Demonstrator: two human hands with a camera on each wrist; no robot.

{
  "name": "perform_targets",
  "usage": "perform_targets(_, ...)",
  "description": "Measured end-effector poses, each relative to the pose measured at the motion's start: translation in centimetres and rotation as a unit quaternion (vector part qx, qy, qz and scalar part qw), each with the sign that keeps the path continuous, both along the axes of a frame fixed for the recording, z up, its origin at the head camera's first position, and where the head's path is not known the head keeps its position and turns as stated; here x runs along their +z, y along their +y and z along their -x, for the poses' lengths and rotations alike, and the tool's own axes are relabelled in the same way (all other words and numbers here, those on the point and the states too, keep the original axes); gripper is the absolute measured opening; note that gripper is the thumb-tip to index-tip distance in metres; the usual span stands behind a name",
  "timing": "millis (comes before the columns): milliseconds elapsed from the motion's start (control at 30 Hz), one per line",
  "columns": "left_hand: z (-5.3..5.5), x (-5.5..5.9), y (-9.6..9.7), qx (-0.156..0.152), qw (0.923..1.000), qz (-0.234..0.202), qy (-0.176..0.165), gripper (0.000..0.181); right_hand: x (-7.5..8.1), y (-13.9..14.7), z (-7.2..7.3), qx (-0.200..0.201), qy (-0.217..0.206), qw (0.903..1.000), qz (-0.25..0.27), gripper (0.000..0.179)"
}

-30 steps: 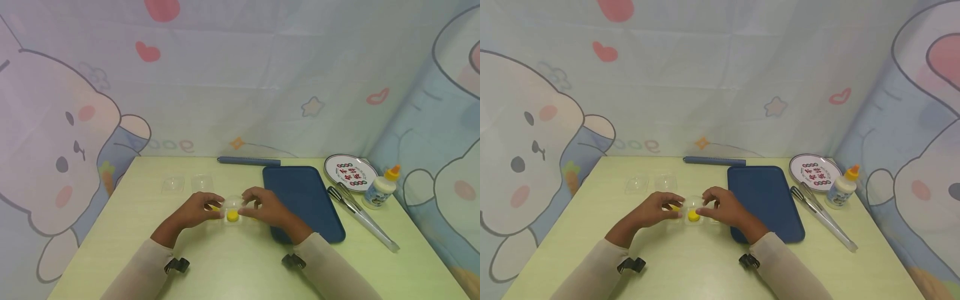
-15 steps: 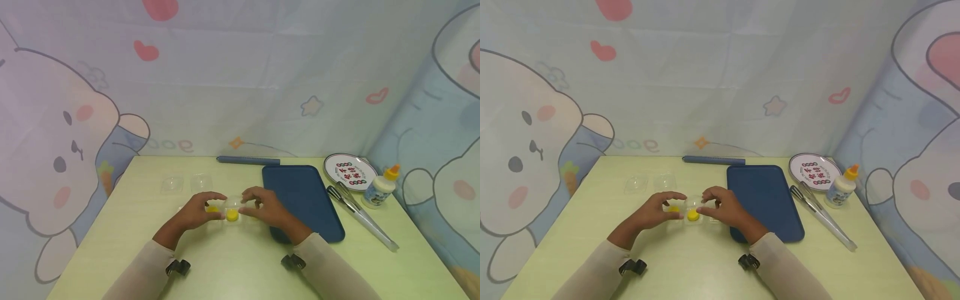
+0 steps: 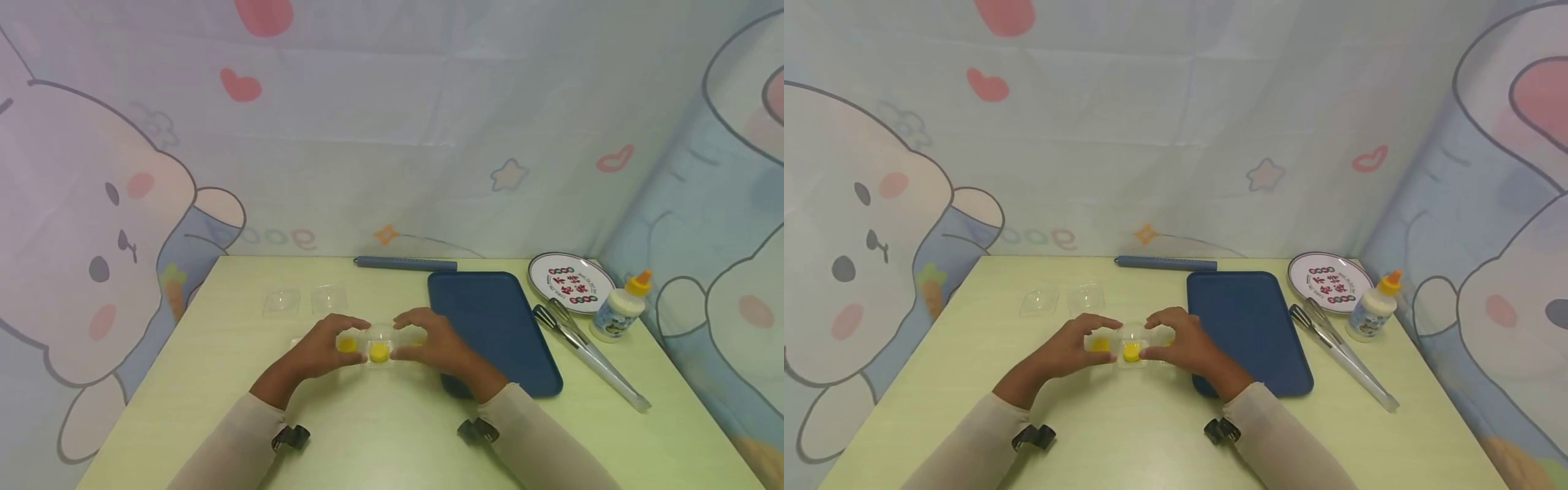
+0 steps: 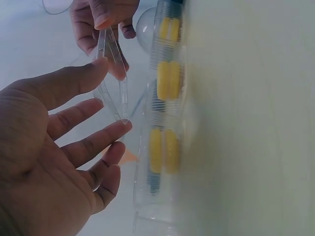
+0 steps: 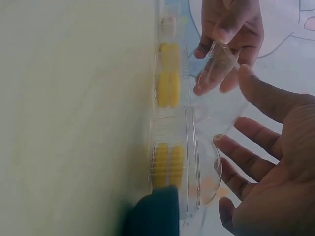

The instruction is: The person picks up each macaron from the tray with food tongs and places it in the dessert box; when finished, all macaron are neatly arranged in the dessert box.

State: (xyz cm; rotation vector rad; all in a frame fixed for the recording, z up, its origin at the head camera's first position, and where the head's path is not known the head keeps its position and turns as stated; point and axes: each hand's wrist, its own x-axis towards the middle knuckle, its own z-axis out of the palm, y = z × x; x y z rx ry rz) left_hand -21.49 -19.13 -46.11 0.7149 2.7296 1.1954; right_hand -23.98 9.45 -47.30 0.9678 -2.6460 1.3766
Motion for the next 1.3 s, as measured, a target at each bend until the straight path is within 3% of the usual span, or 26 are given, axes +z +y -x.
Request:
perform_targets(267,0.0,-0.7,0.4,0.012,0.9994,0.033,0.001,0.056,-0.2,-0.3,-0.4,-0.013,0.007,0.9983,-0.056,0.051)
perform_targets(500,0.0,-0.7,0.6,0.006,0.9985,0.050,0.021,0.057,-0.8,-0.5,-0.2,-0.014,0.024,0.9975,-0.066,0.052)
perform_targets(1300,-0.1,-1.3,0.9,0.025,0.9981,0.056,-0.003,0.057,-1.2,-0.8,-0.4,-0.020,0.050,0.9943,-0.092,0.049)
